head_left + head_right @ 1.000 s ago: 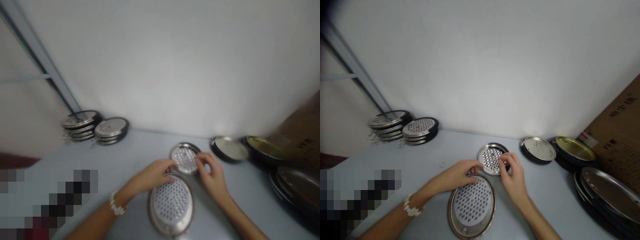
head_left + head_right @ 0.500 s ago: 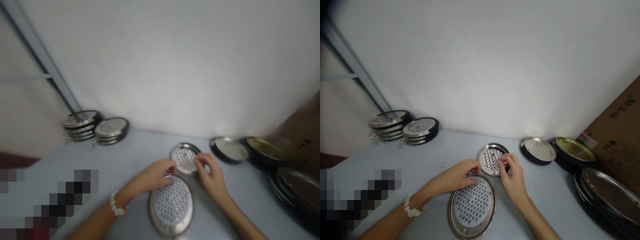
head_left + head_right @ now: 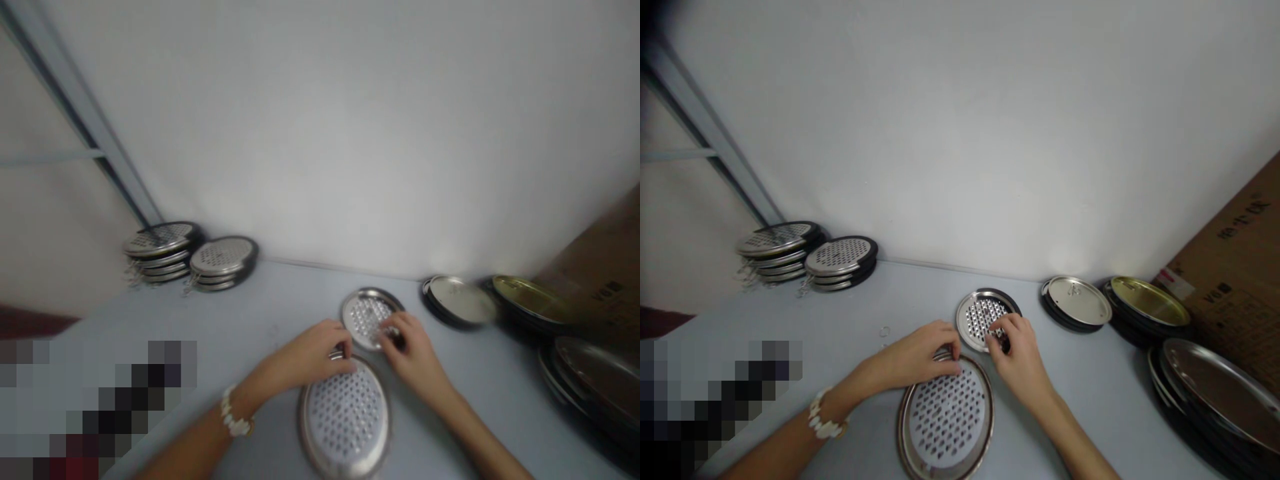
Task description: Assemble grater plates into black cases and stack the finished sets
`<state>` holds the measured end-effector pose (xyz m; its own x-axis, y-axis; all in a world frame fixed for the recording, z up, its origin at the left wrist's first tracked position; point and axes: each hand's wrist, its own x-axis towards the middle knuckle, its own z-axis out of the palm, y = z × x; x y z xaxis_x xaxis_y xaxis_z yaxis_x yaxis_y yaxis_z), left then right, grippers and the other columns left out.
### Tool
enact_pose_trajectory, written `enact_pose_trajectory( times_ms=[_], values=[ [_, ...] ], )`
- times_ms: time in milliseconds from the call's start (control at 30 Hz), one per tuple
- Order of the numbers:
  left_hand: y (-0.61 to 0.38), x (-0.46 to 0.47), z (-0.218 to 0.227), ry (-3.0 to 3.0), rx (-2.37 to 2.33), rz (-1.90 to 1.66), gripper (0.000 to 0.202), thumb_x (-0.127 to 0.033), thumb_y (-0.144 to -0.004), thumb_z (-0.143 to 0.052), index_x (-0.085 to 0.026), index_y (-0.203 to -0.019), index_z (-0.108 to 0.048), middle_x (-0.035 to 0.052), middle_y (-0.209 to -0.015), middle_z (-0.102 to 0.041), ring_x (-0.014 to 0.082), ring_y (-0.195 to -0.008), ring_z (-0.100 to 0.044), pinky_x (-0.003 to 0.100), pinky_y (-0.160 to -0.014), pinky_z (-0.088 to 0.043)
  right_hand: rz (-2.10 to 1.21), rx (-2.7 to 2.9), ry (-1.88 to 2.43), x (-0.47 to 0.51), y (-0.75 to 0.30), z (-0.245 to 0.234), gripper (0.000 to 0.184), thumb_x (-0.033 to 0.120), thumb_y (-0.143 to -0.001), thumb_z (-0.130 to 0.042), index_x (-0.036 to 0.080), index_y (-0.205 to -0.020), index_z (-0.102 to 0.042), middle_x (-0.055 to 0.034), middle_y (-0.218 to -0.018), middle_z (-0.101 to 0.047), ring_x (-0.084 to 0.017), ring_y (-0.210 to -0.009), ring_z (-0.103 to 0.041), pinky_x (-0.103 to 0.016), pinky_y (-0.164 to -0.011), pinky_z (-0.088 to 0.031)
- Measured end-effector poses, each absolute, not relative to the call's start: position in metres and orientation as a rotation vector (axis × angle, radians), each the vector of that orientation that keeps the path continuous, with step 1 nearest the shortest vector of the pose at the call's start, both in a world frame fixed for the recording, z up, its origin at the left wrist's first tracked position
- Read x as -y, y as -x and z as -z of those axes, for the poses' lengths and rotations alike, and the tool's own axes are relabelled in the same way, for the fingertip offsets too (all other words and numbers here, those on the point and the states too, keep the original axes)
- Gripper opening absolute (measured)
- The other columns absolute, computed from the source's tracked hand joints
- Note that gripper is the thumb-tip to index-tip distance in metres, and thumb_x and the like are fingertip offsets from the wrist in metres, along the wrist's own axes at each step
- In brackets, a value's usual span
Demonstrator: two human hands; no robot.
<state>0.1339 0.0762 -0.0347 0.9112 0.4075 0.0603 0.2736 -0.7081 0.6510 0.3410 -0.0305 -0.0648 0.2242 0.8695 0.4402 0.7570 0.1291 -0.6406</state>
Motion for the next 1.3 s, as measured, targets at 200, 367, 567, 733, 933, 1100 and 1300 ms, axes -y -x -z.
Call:
enact_pose_trajectory(
  times_ms=[200,367,567,733,933,1100,1300],
  values=[
    [-0.134,-0.081,0.038,-2.434,-0.584,-0.317,0.015,-0.011,-0.086,-0.053,-0.019,-0.088,-0.065,0.0031,-0.090,-0.068,0.0190,-0.088,-0.061,0.029,-0.081,-0.044,-0.090,1.736,1.711,0.033,-0.337,0.066,0.008,0.027,-0.085,-0.069,0.023,-0.087,-0.062,-0.0064,-0.103,-0.063,-0.029,-0.102,-0.055,-0.045,-0.088,-0.042],
    [-0.133,-0.085,0.045,-2.481,-0.680,-0.315,0.015,-0.012,-0.086,-0.051,-0.019,-0.089,-0.064,0.0030,-0.088,-0.068,0.0187,-0.084,-0.062,0.028,-0.075,-0.045,-0.097,1.743,1.779,0.033,-0.340,0.067,0.016,0.025,-0.080,-0.074,0.023,-0.086,-0.060,-0.0067,-0.102,-0.062,-0.029,-0.097,-0.057,-0.043,-0.083,-0.045],
    [-0.133,-0.088,0.051,-2.578,-0.787,-0.323,0.016,-0.017,-0.091,-0.049,-0.020,-0.094,-0.065,0.0057,-0.098,-0.069,0.0211,-0.093,-0.062,0.032,-0.083,-0.046,-0.015,1.778,1.782,0.032,-0.344,0.070,0.016,0.024,-0.081,-0.074,0.024,-0.085,-0.059,-0.0070,-0.107,-0.062,-0.029,-0.101,-0.058,-0.045,-0.085,-0.046],
    [-0.134,-0.088,0.045,-2.564,-0.900,-0.293,0.019,-0.021,-0.094,-0.046,-0.020,-0.097,-0.065,0.0068,-0.096,-0.072,0.0214,-0.089,-0.064,0.032,-0.080,-0.047,0.138,1.833,1.812,0.028,-0.358,0.078,0.006,0.027,-0.090,-0.066,0.023,-0.094,-0.062,-0.0107,-0.112,-0.061,-0.031,-0.103,-0.058,-0.047,-0.084,-0.048],
    [-0.134,-0.088,0.037,-2.564,-1.029,-0.227,0.018,-0.021,-0.093,-0.048,-0.021,-0.097,-0.066,0.0076,-0.096,-0.073,0.0228,-0.090,-0.066,0.032,-0.077,-0.046,0.249,1.987,1.732,0.026,-0.372,0.082,0.012,0.020,-0.095,-0.054,0.023,-0.102,-0.064,-0.0105,-0.109,-0.063,-0.028,-0.100,-0.060,-0.044,-0.084,-0.049],
    [-0.129,-0.091,0.032,-2.624,-1.145,-0.155,0.022,-0.014,-0.092,-0.044,-0.020,-0.096,-0.065,0.0089,-0.098,-0.072,0.0242,-0.094,-0.064,0.034,-0.079,-0.045,0.309,2.044,1.752,0.028,-0.369,0.073,0.013,0.014,-0.095,-0.053,0.021,-0.093,-0.064,-0.0086,-0.099,-0.064,-0.027,-0.093,-0.058,-0.042,-0.081,-0.046],
    [-0.126,-0.093,0.034,-2.699,-1.131,-0.171,0.029,-0.008,-0.092,-0.038,-0.019,-0.099,-0.064,0.0110,-0.102,-0.069,0.0268,-0.101,-0.059,0.037,-0.085,-0.045,0.390,2.035,1.726,0.028,-0.367,0.066,0.015,0.012,-0.096,-0.048,0.019,-0.090,-0.060,-0.0092,-0.094,-0.063,-0.027,-0.088,-0.055,-0.041,-0.078,-0.043]
  ],
)
